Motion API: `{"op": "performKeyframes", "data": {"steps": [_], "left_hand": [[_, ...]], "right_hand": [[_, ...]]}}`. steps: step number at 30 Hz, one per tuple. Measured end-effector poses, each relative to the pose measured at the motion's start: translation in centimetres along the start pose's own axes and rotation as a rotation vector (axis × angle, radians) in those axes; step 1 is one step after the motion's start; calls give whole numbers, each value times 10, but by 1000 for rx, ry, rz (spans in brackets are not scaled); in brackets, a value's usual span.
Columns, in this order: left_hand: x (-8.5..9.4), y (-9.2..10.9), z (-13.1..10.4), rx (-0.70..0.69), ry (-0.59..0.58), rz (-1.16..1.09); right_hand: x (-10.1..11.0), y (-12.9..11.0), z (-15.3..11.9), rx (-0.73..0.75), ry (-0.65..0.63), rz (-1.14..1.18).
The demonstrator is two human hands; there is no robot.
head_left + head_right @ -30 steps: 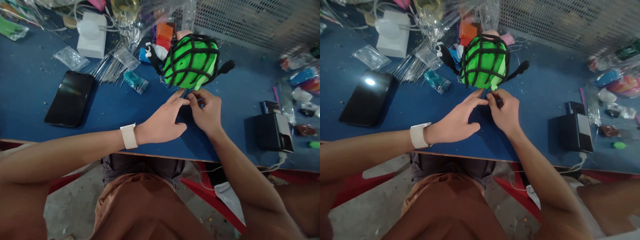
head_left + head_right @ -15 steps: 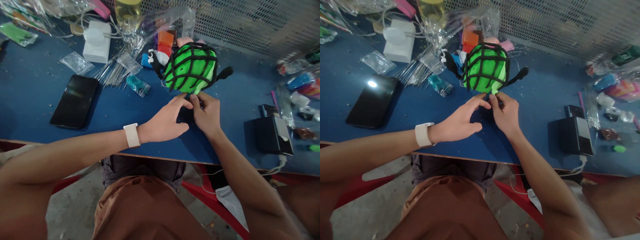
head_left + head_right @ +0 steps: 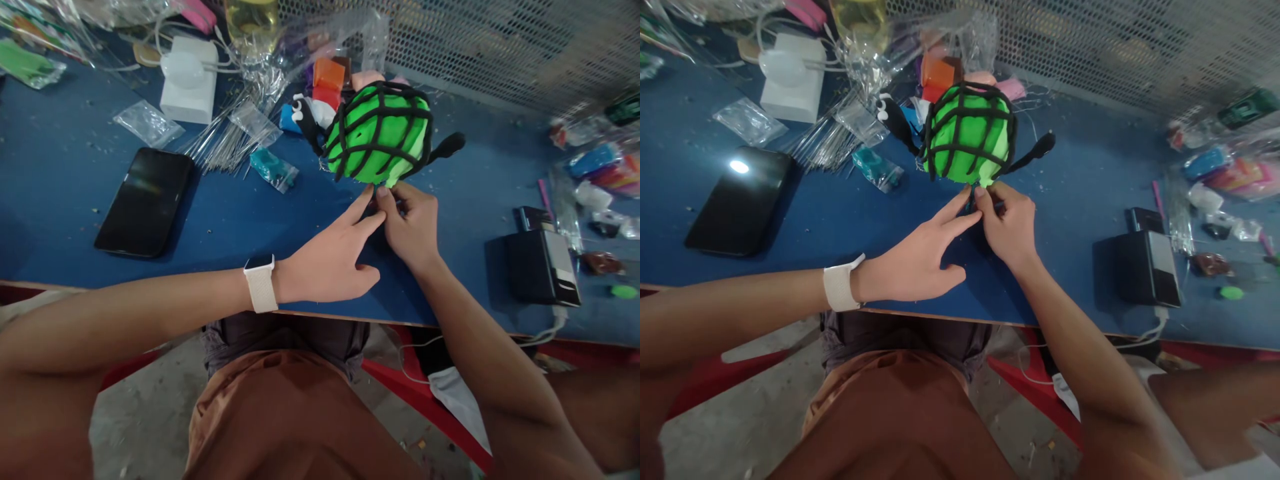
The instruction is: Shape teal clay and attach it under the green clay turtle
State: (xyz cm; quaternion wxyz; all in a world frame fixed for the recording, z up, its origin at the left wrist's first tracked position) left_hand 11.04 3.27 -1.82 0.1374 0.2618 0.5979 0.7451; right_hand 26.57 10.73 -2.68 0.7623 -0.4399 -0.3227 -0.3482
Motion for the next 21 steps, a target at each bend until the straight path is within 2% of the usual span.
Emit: {"op": "performKeyframes", "data": {"steps": [5, 15, 21], "left_hand": [[-2, 0, 0, -7, -36, 55], [-4, 1, -5, -44, 13, 175], [-5, 3, -3, -55, 0, 147]], "right_hand": [[2, -3, 0, 2, 20, 4], [2, 1, -1, -2, 0, -26], [3, 1, -1, -15, 14, -16]]}}
Point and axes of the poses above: each hand's wrist, its own z-axis towards the middle knuckle, its own x-axis out of the back of the hand, y = z × x, the point moved 8 cm from there along z, towards the middle knuckle, and after that the axes turned 13 degrees about -z, right-handed, at the moved point
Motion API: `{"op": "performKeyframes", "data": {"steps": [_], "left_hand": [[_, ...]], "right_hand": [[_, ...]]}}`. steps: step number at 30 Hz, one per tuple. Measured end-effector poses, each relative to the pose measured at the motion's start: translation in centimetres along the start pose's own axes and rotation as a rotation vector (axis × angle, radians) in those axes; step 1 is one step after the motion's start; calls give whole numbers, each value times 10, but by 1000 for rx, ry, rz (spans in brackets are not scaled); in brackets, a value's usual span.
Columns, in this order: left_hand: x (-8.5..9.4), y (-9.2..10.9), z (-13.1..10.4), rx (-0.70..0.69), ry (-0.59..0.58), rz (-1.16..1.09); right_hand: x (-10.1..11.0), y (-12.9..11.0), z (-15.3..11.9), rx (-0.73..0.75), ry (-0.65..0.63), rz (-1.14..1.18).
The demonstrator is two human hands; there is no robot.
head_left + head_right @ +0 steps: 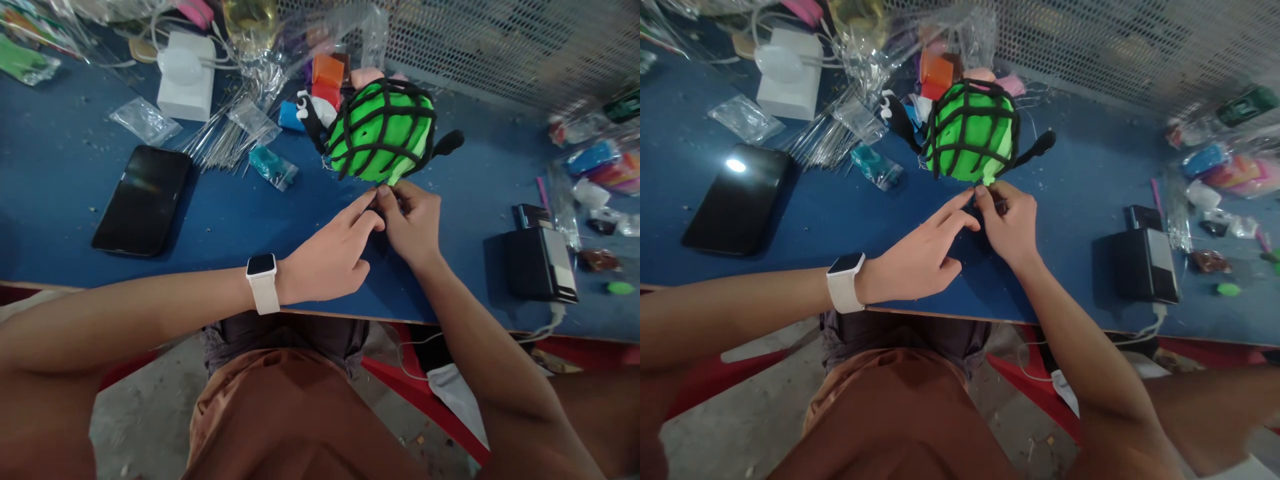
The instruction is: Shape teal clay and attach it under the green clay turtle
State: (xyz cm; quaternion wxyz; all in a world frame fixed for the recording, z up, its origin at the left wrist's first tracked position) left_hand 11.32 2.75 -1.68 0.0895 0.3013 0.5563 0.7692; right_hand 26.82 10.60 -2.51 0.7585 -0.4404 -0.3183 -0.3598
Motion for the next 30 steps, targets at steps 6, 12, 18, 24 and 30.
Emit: {"op": "performKeyframes", "data": {"steps": [6, 12, 18, 24, 30], "left_hand": [[2, -5, 2, -24, 0, 33], [-1, -10, 1, -34, 0, 58], [6, -20, 4, -5, 92, 113], [-6, -22, 5, -8, -68, 391], [-7, -21, 2, -35, -47, 484]], "right_hand": [[1, -4, 0, -4, -3, 34], [1, -5, -2, -7, -2, 67], [-4, 3, -3, -10, -13, 56], [-6, 11, -5, 58, -56, 24], [-9, 13, -5, 92, -83, -30]]}}
Point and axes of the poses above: each hand's wrist, its own z-axis towards the middle knuckle, its own x-axis out of the back of the hand, y = z × x, the point moved 8 cm from there along z, towards the middle knuckle, and after that the axes turned 13 degrees about -z, right-handed, at the moved point
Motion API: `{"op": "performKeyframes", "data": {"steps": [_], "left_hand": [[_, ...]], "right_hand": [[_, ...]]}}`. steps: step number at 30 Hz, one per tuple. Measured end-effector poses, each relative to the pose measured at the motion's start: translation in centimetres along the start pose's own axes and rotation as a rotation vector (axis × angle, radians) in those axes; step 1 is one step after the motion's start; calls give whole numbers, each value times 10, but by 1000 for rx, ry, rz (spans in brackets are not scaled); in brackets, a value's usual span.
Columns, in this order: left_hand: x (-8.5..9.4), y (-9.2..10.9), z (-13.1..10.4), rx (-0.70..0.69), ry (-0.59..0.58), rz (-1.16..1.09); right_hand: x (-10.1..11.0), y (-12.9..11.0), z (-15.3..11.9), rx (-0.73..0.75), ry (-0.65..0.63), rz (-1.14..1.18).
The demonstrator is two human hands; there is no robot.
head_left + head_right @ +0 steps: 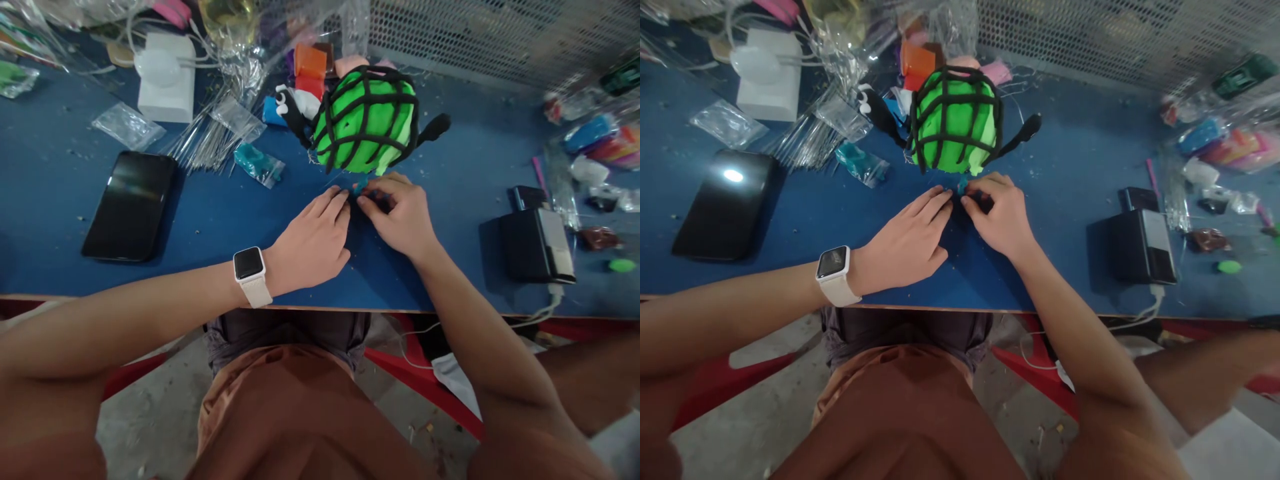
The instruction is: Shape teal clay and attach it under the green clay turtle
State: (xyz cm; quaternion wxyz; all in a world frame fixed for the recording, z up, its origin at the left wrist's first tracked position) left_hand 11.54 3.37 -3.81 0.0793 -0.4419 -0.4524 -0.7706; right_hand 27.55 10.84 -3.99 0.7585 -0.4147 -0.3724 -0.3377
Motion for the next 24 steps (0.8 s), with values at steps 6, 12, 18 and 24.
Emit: {"op": "performKeyframes", "data": {"steps": [6, 12, 18, 24], "left_hand": [[1, -4, 4, 11, 7, 21], [1, -6, 7, 11, 0, 12], [4, -9, 8, 20, 28, -27], [2, -5, 9, 1, -21, 92]], "right_hand": [[-5, -3, 4, 2, -42, -28], [-5, -1, 4, -12, -30, 19], [-5, 2, 3, -49, -30, 55], [-5, 2, 4, -10, -45, 104]]}}
Point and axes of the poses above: each hand's wrist, its own z-axis towards the middle knuckle, its own x-axis out of the back of the hand, y = z × x, the point moved 8 cm from there along z, towards the middle knuckle, and after that the axes turned 13 degrees about -z, right-handed, at the moved point
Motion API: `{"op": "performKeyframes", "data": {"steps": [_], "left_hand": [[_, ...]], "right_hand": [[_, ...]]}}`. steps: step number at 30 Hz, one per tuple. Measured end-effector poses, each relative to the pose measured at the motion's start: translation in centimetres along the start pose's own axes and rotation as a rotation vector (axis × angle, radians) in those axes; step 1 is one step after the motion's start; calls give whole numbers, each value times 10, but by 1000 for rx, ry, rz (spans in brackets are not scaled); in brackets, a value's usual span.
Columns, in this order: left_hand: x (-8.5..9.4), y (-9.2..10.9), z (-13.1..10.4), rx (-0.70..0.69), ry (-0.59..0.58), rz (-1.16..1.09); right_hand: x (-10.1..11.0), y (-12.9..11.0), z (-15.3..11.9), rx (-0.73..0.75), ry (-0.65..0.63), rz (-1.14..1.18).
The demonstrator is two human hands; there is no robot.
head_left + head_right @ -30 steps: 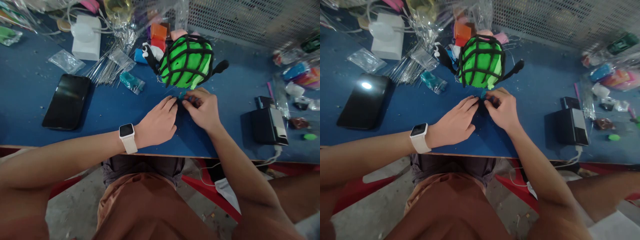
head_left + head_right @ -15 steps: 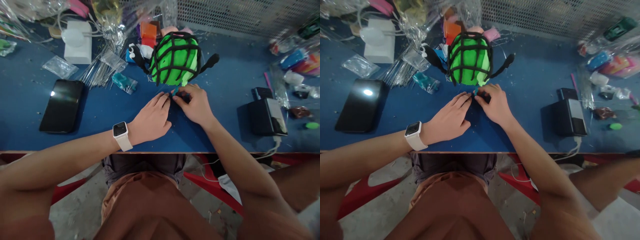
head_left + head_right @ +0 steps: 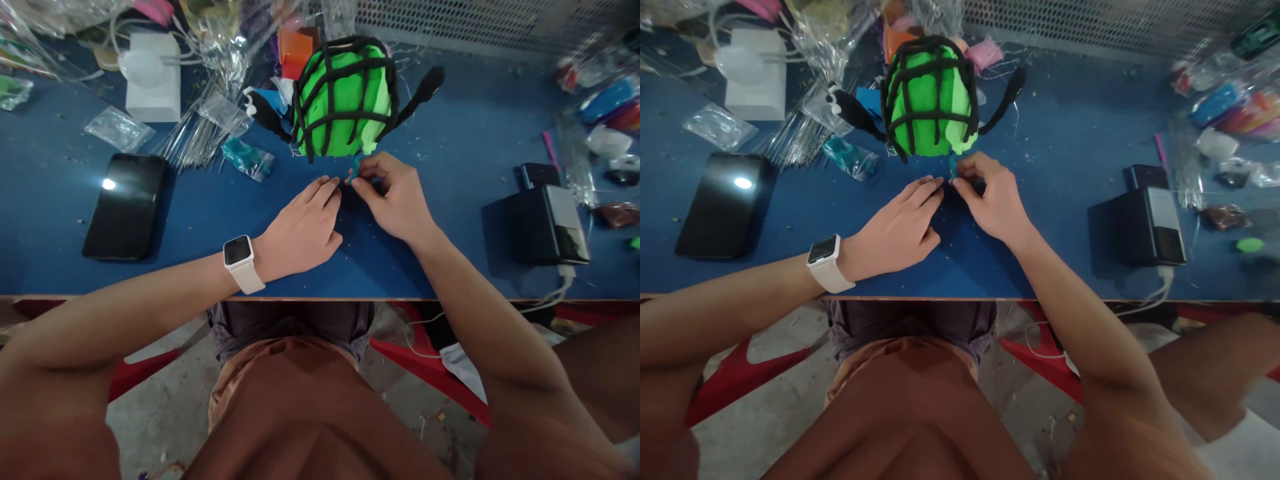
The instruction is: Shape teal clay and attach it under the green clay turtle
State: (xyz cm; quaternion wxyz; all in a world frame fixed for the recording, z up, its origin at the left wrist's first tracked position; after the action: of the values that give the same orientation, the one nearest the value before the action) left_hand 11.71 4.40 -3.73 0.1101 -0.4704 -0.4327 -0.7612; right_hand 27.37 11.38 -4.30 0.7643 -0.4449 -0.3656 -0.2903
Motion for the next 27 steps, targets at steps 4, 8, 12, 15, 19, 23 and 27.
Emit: {"op": "performKeyframes", "data": {"steps": [4, 8, 12, 15, 19, 23, 27], "left_hand": [[0, 2, -1, -3, -14, 45], [0, 2, -2, -5, -2, 48], [0, 1, -1, -15, 13, 41], [0, 1, 0, -20, 11, 37], [0, 2, 1, -39, 12, 27], [-4, 2, 1, -36, -19, 36], [-5, 2, 2, -35, -18, 35]], "right_hand": [[0, 0, 1, 9, -10, 37], [1, 1, 1, -6, -3, 75], [0, 2, 1, -19, -12, 72], [1, 4, 1, -37, -8, 48], [3, 3, 2, -51, -2, 25], [5, 1, 1, -56, 17, 12], [6, 0, 1, -60, 17, 13]]}}
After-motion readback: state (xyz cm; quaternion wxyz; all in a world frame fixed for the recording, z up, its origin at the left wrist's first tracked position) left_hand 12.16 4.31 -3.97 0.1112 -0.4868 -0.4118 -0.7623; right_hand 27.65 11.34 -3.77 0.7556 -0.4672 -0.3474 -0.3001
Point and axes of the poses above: each hand's wrist, its own z-axis towards the middle knuckle, its own x-axis out of the back of the hand, y = z × x, the point moved 8 cm from there along z, towards the middle knuckle, and after that the axes turned 13 degrees about -z, right-handed, at the moved point
